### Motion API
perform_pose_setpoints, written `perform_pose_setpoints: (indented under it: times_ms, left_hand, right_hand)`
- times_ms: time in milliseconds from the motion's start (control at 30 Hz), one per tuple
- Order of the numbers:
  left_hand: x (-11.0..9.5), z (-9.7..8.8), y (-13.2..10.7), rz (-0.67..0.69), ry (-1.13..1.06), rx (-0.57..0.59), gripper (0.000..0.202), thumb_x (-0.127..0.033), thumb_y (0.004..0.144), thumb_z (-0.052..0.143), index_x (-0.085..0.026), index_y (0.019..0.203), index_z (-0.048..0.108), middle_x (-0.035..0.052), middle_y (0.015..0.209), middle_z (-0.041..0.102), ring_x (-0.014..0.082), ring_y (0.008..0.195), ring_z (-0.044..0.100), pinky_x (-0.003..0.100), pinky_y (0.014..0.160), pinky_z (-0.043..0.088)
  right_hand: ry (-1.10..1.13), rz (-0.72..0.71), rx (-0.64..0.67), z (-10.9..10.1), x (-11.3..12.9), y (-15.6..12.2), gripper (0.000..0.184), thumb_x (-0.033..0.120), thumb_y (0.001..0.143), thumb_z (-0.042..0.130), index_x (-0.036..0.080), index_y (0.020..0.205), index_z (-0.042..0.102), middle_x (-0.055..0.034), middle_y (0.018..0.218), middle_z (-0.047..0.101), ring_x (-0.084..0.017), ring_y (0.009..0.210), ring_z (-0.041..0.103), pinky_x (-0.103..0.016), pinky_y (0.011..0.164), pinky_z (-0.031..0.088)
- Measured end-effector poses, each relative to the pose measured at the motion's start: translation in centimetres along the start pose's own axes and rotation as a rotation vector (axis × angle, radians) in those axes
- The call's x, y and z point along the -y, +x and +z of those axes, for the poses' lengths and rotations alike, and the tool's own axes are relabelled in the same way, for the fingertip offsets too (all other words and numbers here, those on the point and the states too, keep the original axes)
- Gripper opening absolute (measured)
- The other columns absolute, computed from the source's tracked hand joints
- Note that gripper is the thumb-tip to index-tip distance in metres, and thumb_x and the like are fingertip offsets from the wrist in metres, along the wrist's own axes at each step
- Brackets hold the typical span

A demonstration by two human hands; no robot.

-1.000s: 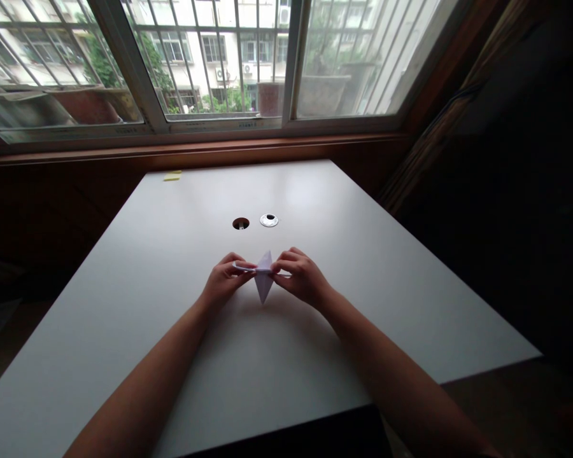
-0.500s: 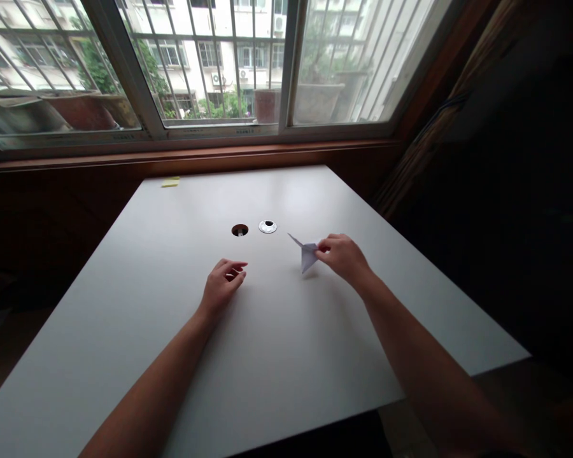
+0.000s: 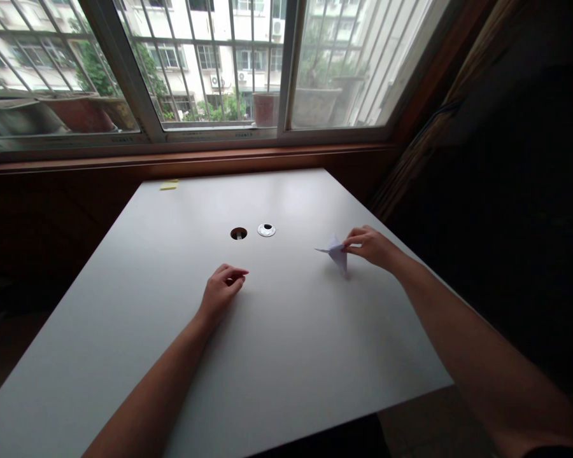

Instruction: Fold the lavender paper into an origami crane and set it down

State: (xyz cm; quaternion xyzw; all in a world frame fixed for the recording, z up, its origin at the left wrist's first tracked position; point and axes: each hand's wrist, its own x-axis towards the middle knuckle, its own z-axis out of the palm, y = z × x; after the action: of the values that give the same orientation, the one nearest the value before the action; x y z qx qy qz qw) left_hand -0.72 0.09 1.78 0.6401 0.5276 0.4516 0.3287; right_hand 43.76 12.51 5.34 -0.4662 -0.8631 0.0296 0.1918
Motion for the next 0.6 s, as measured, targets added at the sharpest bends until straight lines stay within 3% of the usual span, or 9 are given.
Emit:
perform_pose_setpoints:
  times_ms: [200, 433, 600]
  left_hand:
    - [0.0, -0.1, 0.0, 0.003, 0.002, 0.023, 0.018, -0.031, 0.085, 0.062, -0.023, 0.094, 0.075, 0.0035, 0.094, 0.062, 0.0152, 0.083, 0.063, 0.027, 0.074, 0.053]
    - [-0.1, -0.2, 0.0, 0.014, 0.006, 0.036, 0.017, -0.031, 0.085, 0.063, -0.023, 0.093, 0.076, 0.0041, 0.093, 0.063, 0.0150, 0.080, 0.063, 0.026, 0.070, 0.052]
    - [0.0, -0.2, 0.1, 0.007, -0.010, 0.039, 0.017, -0.031, 0.085, 0.063, -0.023, 0.092, 0.076, 0.0039, 0.092, 0.063, 0.0143, 0.078, 0.062, 0.025, 0.069, 0.052]
  right_hand:
    - [-0.004, -0.025, 0.057, 0.1, -1.6, 0.1, 0.019, 0.042, 0.084, 0.069, 0.028, 0.082, 0.081, -0.0061, 0.085, 0.074, -0.023, 0.080, 0.059, -0.037, 0.077, 0.049]
    - [0.023, 0.037, 0.048, -0.2, -1.8, -0.2, 0.029, 0.053, 0.082, 0.068, 0.028, 0.080, 0.081, -0.0069, 0.084, 0.074, -0.024, 0.080, 0.061, -0.038, 0.078, 0.050]
    - [-0.008, 0.045, 0.053, -0.1, -1.8, -0.3, 0.024, 0.048, 0.083, 0.069, 0.028, 0.081, 0.081, -0.0064, 0.084, 0.074, -0.024, 0.080, 0.061, -0.038, 0.078, 0.050]
